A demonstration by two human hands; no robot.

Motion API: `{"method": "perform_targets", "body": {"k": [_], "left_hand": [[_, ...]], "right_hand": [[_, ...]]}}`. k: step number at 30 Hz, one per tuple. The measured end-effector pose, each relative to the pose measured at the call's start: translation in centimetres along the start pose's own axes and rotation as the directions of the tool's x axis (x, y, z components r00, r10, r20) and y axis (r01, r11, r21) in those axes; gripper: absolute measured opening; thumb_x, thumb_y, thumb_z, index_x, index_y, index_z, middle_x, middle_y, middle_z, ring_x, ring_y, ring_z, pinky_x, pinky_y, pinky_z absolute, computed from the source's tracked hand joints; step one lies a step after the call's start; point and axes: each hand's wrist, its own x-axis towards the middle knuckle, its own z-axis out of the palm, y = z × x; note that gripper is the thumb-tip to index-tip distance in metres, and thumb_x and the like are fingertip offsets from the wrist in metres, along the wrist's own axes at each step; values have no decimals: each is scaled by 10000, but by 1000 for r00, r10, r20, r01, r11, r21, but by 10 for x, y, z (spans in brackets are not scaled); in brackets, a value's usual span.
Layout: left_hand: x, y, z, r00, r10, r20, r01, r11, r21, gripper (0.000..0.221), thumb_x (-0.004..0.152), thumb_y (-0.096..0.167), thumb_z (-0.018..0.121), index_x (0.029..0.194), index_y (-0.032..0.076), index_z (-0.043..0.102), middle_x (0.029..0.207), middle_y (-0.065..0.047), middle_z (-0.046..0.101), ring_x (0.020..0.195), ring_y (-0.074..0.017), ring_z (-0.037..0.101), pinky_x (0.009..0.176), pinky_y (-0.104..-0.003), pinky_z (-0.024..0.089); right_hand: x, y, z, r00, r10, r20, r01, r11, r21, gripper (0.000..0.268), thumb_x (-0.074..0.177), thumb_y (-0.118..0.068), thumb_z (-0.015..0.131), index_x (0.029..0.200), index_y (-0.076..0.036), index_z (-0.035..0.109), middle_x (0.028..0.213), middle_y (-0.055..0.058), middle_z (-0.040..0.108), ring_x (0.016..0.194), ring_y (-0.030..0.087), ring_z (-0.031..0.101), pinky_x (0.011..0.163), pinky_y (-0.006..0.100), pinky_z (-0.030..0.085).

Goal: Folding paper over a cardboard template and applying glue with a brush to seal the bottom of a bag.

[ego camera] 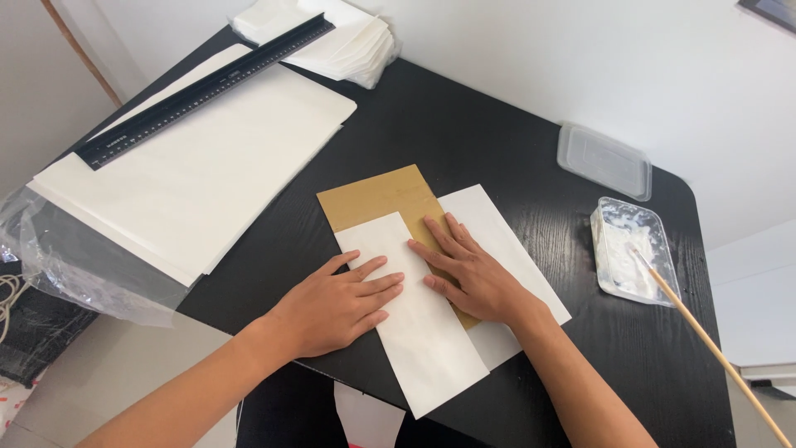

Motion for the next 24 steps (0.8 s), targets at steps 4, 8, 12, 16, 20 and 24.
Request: {"method": "perform_targets", "body": {"k": [4, 8, 12, 16, 20, 24], "left_hand": [[8, 2, -7, 999, -30, 24, 32, 998, -62, 534, 1058, 435, 251, 1502, 199, 431, 1563, 20, 431, 1477, -220, 312, 1197, -511, 199], [8, 4, -17, 997, -53, 54, 59, 993, -104, 539, 1050, 433, 266, 1515, 209, 421, 1565, 10, 436, 1491, -228, 291, 1197, -510, 198], [10, 4, -19, 995, -64, 79, 73, 991, -110, 544, 1044, 433, 250, 1527, 232, 398, 1579, 22, 416, 1504, -218, 266, 1206, -511, 188], [13, 6, -18, 994, -68, 83, 75, 993, -92, 545, 1043, 433, 246, 1538, 248, 379, 1589, 39, 397, 1512, -210, 246, 1216, -509, 174], [15, 9, -20, 992, -74, 101, 83, 993, -88, 551, 1036, 429, 240, 1545, 256, 365, 1595, 53, 386, 1517, -203, 231, 1223, -517, 155], [16, 9, -22, 991, -78, 110, 88, 992, -93, 547, 1036, 421, 246, 1547, 260, 359, 1602, 56, 374, 1519, -208, 224, 1223, -525, 155]], "right_hand": [[-1, 1, -1, 1000, -6, -14, 6, 1000, -7, 556, 1007, -504, 441, 1539, -342, 439, 1704, 13, 204, 1572, 292, 72, 1277, 406, 73], [-1, 1, 0, 1000, -12, -28, 13, 1000, 23, 568, 996, -493, 476, 1538, -323, 443, 1700, 26, 217, 1571, 298, 87, 1278, 412, 91], [0, 2, 0, 999, -14, -41, 14, 1000, 2, 583, 992, -495, 491, 1541, -304, 443, 1694, 31, 234, 1569, 296, 109, 1277, 407, 101], [1, 10, 7, 999, -18, -46, 19, 1000, 6, 597, 996, -495, 482, 1557, -303, 413, 1700, 29, 213, 1569, 296, 95, 1278, 413, 88], [0, 10, 6, 998, -33, -45, 35, 998, 59, 603, 1006, -470, 461, 1577, -294, 376, 1703, 38, 203, 1570, 306, 81, 1279, 427, 78], [1, 11, 7, 998, -33, -48, 36, 996, 81, 616, 1013, -470, 439, 1595, -299, 330, 1707, 40, 186, 1567, 309, 83, 1278, 442, 84]]}}
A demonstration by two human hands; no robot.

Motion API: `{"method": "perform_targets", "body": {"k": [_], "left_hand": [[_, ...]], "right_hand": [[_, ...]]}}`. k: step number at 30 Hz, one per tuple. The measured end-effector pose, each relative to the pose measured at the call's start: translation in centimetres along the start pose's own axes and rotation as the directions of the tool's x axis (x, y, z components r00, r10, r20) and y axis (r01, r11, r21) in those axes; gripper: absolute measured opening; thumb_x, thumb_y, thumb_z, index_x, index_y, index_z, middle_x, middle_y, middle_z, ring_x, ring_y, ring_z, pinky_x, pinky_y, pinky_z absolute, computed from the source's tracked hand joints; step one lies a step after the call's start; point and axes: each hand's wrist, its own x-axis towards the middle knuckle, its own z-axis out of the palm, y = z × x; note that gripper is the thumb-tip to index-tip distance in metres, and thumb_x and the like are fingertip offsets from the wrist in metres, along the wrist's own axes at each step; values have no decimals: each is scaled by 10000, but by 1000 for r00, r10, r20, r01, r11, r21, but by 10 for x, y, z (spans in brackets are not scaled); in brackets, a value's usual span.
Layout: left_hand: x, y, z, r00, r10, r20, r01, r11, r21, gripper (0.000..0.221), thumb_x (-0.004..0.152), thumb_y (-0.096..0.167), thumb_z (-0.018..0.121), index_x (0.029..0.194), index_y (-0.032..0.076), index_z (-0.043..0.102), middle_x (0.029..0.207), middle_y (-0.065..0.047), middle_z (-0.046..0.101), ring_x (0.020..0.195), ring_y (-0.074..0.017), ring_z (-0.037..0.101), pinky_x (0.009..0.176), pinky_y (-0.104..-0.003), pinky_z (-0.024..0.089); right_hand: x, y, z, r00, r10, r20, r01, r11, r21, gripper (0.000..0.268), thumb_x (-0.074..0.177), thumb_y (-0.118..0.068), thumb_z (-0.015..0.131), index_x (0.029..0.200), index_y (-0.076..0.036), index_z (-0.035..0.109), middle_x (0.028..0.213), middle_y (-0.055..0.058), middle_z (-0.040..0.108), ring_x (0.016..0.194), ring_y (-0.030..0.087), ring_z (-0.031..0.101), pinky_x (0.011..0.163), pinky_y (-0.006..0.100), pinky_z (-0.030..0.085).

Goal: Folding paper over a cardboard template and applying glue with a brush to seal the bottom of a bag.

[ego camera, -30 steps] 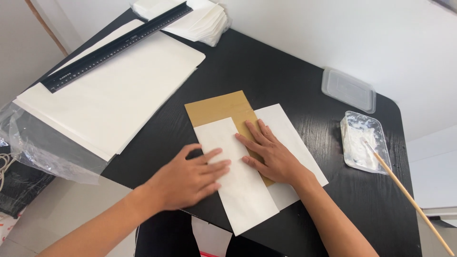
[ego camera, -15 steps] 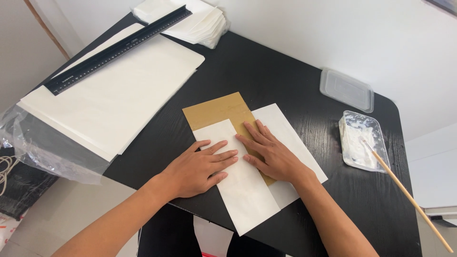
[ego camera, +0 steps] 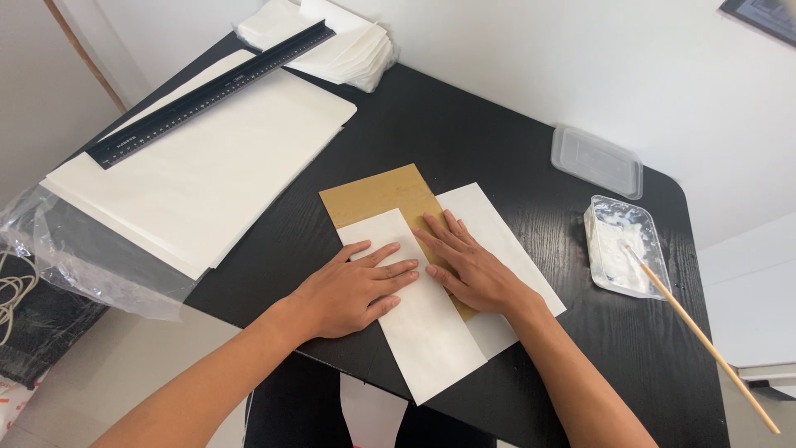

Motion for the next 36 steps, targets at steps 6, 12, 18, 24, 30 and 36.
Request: {"method": "perform_targets", "body": {"k": [6, 12, 18, 24, 30, 36], "left_hand": [[0, 3, -4, 1000, -15, 3, 16, 999, -36, 543, 1031, 414, 260, 1539, 262, 376, 1597, 51, 388, 1517, -221, 236, 1217, -529, 171], [2, 6, 1, 999, -50, -6, 49, 997, -61, 549, 1028, 436, 253, 1531, 264, 391, 1590, 48, 399, 1513, -215, 245, 1217, -519, 174], [6, 11, 6, 997, -66, -29, 63, 994, -91, 545, 1033, 435, 258, 1528, 257, 399, 1590, 45, 401, 1510, -228, 253, 1215, -519, 178], [11, 16, 8, 996, -84, -30, 81, 992, -95, 551, 1029, 457, 249, 1524, 265, 396, 1594, 59, 389, 1514, -211, 243, 1223, -512, 163], [10, 18, 7, 995, -104, -6, 103, 989, -108, 553, 1025, 457, 250, 1532, 276, 379, 1607, 76, 367, 1521, -203, 224, 1230, -502, 148], [11, 18, 7, 993, -117, -1, 116, 986, -116, 553, 1022, 463, 251, 1536, 291, 363, 1611, 85, 356, 1524, -193, 210, 1235, -493, 136]], "right_hand": [[-5, -20, -14, 994, 97, -59, -90, 990, 108, 608, 1009, -433, 424, 1586, -254, 353, 1673, 77, 288, 1535, 336, 235, 1273, 480, 190], [-3, 20, -9, 914, 332, -233, -363, 926, -102, 592, 1030, -340, 433, 1605, -224, 352, 1628, 118, 381, 1492, 378, 333, 1217, 567, 279], [-15, 66, 3, 813, 535, -232, -579, 786, -218, 695, 1002, -457, 401, 1612, -133, 329, 1566, 185, 474, 1436, 415, 443, 1200, 597, 307], [-20, 58, -11, 800, 503, -326, -562, 819, -117, 627, 975, -405, 546, 1534, -130, 476, 1282, 151, 720, 1160, 341, 702, 1094, 553, 465], [-38, 45, -46, 754, 612, -240, -596, 790, 142, 719, 896, -367, 673, 1539, -116, 472, 1331, 155, 695, 1089, 350, 727, 966, 524, 573], [-49, 22, -72, 734, 667, -131, -615, 733, 290, 620, 891, -370, 713, 1437, -98, 606, 1126, 149, 799, 1019, 340, 754, 888, 478, 615]]}}
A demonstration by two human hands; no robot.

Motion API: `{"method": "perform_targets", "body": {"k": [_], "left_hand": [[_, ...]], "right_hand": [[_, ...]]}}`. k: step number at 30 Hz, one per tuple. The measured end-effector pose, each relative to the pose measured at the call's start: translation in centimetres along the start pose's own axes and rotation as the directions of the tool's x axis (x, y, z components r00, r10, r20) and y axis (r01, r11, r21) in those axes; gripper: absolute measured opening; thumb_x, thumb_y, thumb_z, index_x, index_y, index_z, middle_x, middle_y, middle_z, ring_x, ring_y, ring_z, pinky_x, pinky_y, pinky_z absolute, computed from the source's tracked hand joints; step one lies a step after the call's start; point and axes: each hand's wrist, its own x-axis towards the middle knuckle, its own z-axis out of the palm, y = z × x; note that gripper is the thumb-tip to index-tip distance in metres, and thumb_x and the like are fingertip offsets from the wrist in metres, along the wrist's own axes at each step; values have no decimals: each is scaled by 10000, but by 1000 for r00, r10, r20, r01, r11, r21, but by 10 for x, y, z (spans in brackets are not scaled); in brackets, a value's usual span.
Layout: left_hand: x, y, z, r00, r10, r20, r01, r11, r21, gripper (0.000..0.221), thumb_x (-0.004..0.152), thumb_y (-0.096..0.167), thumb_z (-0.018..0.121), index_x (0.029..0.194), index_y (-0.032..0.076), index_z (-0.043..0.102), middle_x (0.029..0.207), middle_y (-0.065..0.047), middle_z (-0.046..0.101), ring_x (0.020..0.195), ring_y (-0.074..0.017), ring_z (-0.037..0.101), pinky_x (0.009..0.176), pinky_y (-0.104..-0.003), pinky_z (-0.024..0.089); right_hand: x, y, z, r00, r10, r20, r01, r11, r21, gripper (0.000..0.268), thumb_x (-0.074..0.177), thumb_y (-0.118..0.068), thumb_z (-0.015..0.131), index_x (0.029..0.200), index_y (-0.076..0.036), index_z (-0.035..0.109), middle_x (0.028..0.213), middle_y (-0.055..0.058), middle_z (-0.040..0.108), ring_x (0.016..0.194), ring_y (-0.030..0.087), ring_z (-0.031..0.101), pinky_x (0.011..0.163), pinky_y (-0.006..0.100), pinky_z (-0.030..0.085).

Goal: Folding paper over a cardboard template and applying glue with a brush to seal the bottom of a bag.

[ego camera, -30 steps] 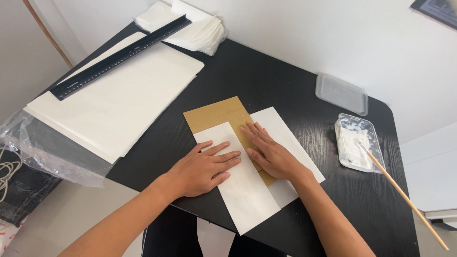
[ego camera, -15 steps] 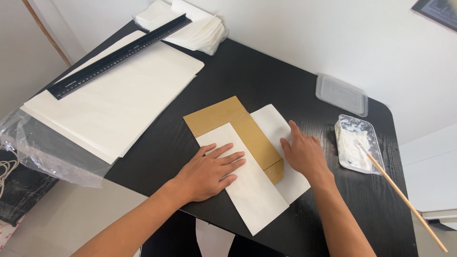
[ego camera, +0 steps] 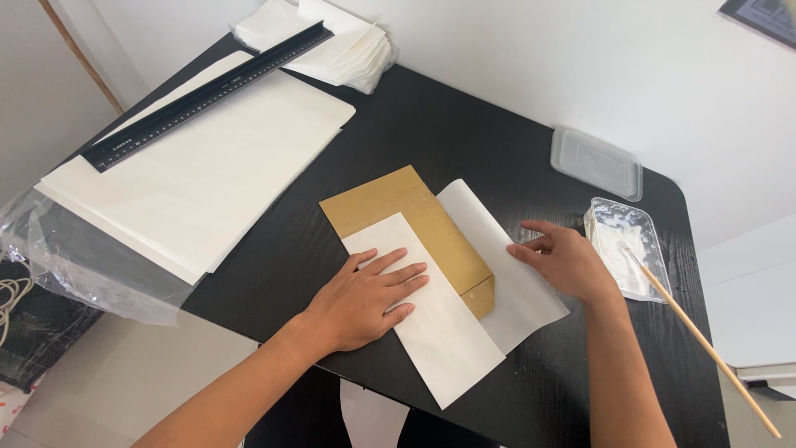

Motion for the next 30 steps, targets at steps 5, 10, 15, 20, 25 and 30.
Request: {"method": "perform_targets", "body": {"k": [5, 10, 15, 20, 25, 30], "left_hand": [[-1, 0, 2, 1000, 1, -2, -1, 1000, -8, 551, 1022, 467, 253, 1535, 297, 364, 1610, 92, 356, 1523, -190, 208, 1235, -492, 136], [0, -1, 2, 1000, 0, -8, 0, 1000, -11, 545, 1021, 464, 258, 1526, 297, 377, 1606, 92, 363, 1522, -188, 214, 1235, -492, 135], [0, -1, 2, 1000, -8, 2, 8, 1000, -18, 541, 1021, 465, 259, 1524, 303, 375, 1611, 101, 353, 1524, -181, 203, 1238, -490, 130], [2, -1, 3, 1000, -12, 1, 12, 1000, -8, 549, 1015, 474, 246, 1527, 314, 365, 1609, 110, 351, 1521, -183, 209, 1233, -495, 148], [5, 0, 10, 999, -7, -32, 7, 1000, -10, 553, 1018, 471, 249, 1533, 302, 358, 1601, 94, 366, 1512, -200, 233, 1222, -517, 169], [5, 1, 11, 997, 8, -78, -8, 1000, 9, 551, 1025, 469, 257, 1524, 279, 390, 1589, 77, 397, 1504, -214, 265, 1207, -525, 210]], "right_hand": [[-4, -1, -2, 1000, -24, 11, 22, 982, 186, 614, 867, -257, 747, 1433, -73, 595, 1211, 219, 740, 1065, 387, 726, 840, 496, 614], [-6, -3, -4, 998, -57, 13, 51, 961, 273, 699, 857, -227, 772, 1484, -47, 522, 1248, 282, 680, 953, 408, 744, 678, 477, 647], [-20, -18, -6, 1000, -19, 10, 15, 966, 258, 463, 869, -184, 769, 1289, -2, 695, 1051, 245, 770, 787, 355, 767, 584, 443, 644], [-2, 9, 12, 994, -85, -74, 93, 989, 116, 283, 896, -293, 763, 1080, -81, 802, 899, 151, 791, 727, 289, 734, 608, 402, 631], [-21, -9, 36, 970, -219, -108, 218, 976, -19, 229, 860, -318, 758, 1021, -172, 832, 854, 116, 799, 734, 299, 723, 653, 412, 614], [-38, -27, 59, 953, -303, 5, 290, 907, -304, 167, 870, -283, 701, 977, -218, 811, 914, 0, 807, 885, 217, 754, 784, 344, 614]]}}
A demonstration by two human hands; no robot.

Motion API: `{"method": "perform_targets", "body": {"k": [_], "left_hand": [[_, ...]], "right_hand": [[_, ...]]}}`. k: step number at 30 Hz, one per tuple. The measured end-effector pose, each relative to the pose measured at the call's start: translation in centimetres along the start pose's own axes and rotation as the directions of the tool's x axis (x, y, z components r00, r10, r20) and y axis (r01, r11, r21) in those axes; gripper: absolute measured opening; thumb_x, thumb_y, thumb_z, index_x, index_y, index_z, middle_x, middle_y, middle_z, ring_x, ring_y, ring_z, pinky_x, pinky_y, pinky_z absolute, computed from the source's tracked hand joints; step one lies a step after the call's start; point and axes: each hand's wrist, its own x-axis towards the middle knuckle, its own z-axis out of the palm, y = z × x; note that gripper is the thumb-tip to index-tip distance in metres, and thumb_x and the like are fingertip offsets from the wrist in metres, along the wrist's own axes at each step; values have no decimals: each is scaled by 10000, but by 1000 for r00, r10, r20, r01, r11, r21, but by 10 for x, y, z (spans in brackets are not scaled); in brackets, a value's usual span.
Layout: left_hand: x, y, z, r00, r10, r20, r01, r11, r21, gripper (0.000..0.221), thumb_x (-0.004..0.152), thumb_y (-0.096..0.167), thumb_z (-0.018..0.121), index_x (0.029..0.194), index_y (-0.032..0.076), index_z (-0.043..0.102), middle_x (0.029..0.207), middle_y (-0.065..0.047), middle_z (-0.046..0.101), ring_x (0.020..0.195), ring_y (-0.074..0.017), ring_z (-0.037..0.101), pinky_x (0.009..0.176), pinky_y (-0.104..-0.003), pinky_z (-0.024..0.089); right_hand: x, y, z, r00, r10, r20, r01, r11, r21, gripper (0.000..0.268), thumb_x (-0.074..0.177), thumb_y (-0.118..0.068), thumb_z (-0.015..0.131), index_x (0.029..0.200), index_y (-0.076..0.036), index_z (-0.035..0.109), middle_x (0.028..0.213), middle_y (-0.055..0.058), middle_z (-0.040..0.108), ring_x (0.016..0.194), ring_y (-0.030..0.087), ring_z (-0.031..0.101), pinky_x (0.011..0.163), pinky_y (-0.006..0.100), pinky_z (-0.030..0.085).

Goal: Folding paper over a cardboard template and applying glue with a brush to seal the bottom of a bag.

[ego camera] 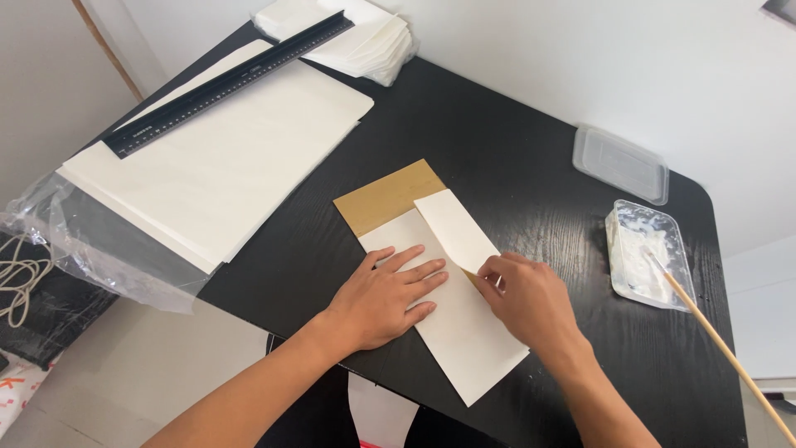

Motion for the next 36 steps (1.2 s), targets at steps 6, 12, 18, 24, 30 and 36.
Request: {"method": "perform_targets", "body": {"k": [6, 12, 18, 24, 30, 36], "left_hand": [[-1, 0, 1, 999, 21, -47, -21, 1000, -6, 546, 1024, 464, 265, 1497, 254, 440, 1566, 52, 440, 1484, -230, 314, 1189, -536, 240], [-2, -1, 2, 998, 30, -52, -31, 999, -12, 547, 1027, 453, 265, 1501, 244, 443, 1575, 24, 430, 1488, -247, 312, 1187, -540, 237], [-5, -1, -3, 995, -8, -97, 9, 1000, 10, 550, 1006, 510, 295, 1463, 279, 494, 1605, -108, 363, 1509, -360, 248, 1185, -564, 232], [-4, -5, 0, 997, -29, -76, 30, 1000, 4, 536, 995, 527, 312, 1462, 333, 490, 1655, -164, 214, 1513, -404, 208, 1173, -560, 223], [-5, -2, -14, 999, -29, -21, 30, 999, 21, 547, 991, 537, 290, 1499, 380, 419, 1656, -125, 203, 1510, -397, 206, 1154, -559, 248], [-2, -4, -9, 999, -39, 11, 38, 999, 39, 564, 986, 549, 273, 1518, 394, 380, 1639, -66, 248, 1515, -393, 177, 1135, -536, 261]], "right_hand": [[2, 13, 38, 994, -106, -35, 95, 968, -231, 160, 932, -308, 633, 955, -270, 787, 890, -56, 754, 899, 146, 722, 856, 297, 540], [-5, -2, 26, 993, -119, -6, 116, 980, -159, 188, 946, -223, 606, 971, -133, 769, 1359, 39, 652, 1267, 297, 639, 1056, 436, 529], [-4, -3, 23, 987, -142, 69, 150, 981, -124, 170, 975, -214, 563, 945, -97, 682, 1473, 41, 597, 1395, 276, 536, 1196, 449, 411], [-4, -8, 6, 957, -178, 228, 197, 978, -66, 225, 988, -382, 543, 973, -162, 587, 1572, 25, 495, 1482, 274, 421, 1211, 504, 373], [11, -18, -23, 949, -218, 226, 225, 974, -3, 350, 1029, -257, 427, 1348, -182, 552, 1392, 77, 651, 1307, 317, 591, 1062, 505, 484], [50, -20, 0, 939, -249, 236, 287, 947, -144, 546, 1016, -175, 430, 1555, -260, 443, 1180, 54, 642, 1080, 257, 649, 969, 397, 517]]}}
